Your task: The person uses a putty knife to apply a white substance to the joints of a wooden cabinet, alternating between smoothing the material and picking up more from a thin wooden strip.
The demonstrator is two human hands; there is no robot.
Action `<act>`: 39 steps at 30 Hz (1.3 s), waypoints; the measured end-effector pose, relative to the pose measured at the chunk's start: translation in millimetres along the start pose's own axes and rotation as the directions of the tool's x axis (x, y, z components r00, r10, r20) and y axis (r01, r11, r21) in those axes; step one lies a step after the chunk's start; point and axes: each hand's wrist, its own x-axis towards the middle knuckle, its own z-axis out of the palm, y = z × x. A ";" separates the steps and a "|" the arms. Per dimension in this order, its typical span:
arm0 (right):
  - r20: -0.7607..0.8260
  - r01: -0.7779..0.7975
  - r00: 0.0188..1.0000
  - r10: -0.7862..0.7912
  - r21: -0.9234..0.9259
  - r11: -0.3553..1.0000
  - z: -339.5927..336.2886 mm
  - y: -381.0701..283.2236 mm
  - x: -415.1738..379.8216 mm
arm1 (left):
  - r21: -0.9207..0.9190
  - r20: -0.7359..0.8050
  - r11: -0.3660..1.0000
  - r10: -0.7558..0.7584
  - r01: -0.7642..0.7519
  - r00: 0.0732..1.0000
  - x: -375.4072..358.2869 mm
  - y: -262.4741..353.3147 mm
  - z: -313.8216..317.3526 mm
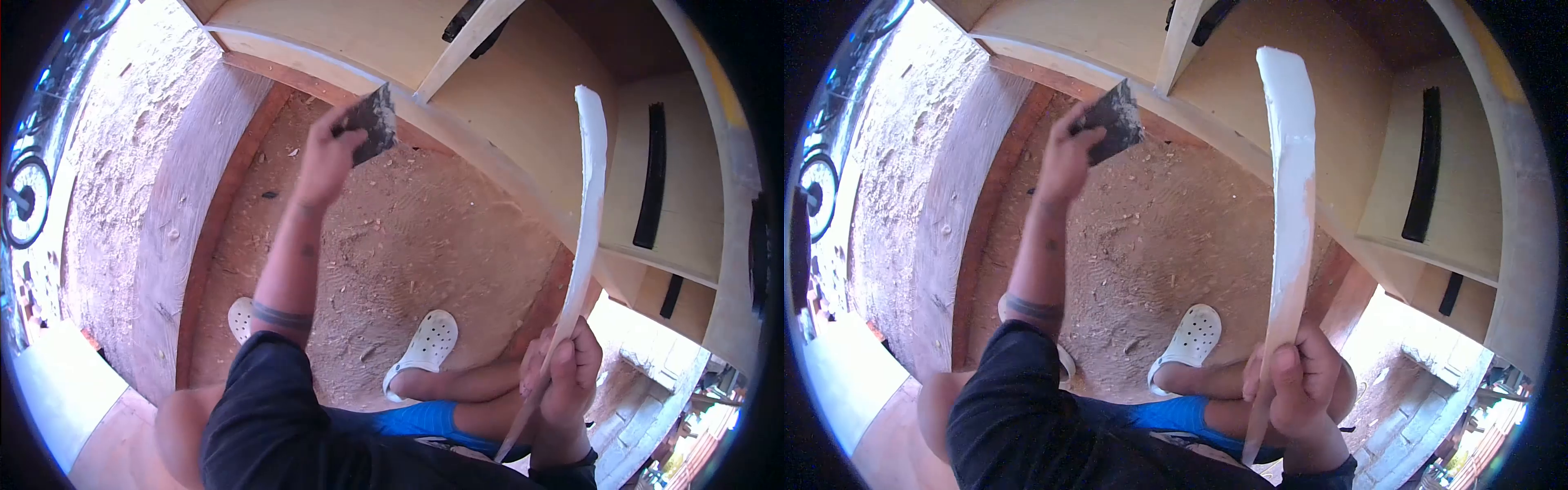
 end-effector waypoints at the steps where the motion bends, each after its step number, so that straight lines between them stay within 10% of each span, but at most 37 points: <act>1: 0.010 0.006 1.000 -0.006 -0.003 1.000 0.3 -0.9 1.6 | -0.069 0.067 0.993 -0.088 0.093 0.994 7.2 12.6 -9.0; 17: 0.012 0.074 0.997 -0.074 -0.014 0.997 20.5 -2.1 -3.4 | 0.252 0.261 0.942 -0.287 0.222 0.922 54.0 59.5 -16.1; 23: 0.026 -0.027 0.999 0.027 -0.017 0.999 27.7 -9.1 -1.6 | -0.123 0.429 0.927 -0.271 0.353 0.862 53.2 56.9 -39.8; 28: 0.055 -0.023 0.998 0.026 -0.047 0.999 39.7 -9.3 8.9 | -0.520 0.294 0.850 0.085 0.085 0.952 -34.2 90.6 -31.6; 30: 0.057 -0.035 0.998 0.038 -0.061 0.998 44.6 -9.7 14.6 | -0.367 0.182 0.922 0.205 -0.127 0.962 -72.3 105.7 -11.4; 31: 0.070 -0.042 0.996 0.046 -0.068 0.997 47.1 -11.0 18.9 | -0.087 0.182 0.912 0.410 -0.400 0.894 -80.6 111.9 -5.1; 33: 0.085 -0.107 0.990 0.113 -0.063 0.992 54.0 -16.2 22.6 | 0.430 0.341 0.473 0.703 -0.769 0.624 -93.1 120.3 5.5; 39: 0.176 -0.111 0.977 0.117 -0.042 0.993 58.9 -13.3 27.5 | 0.505 0.269 0.179 0.897 -0.844 0.352 -97.7 50.2 38.8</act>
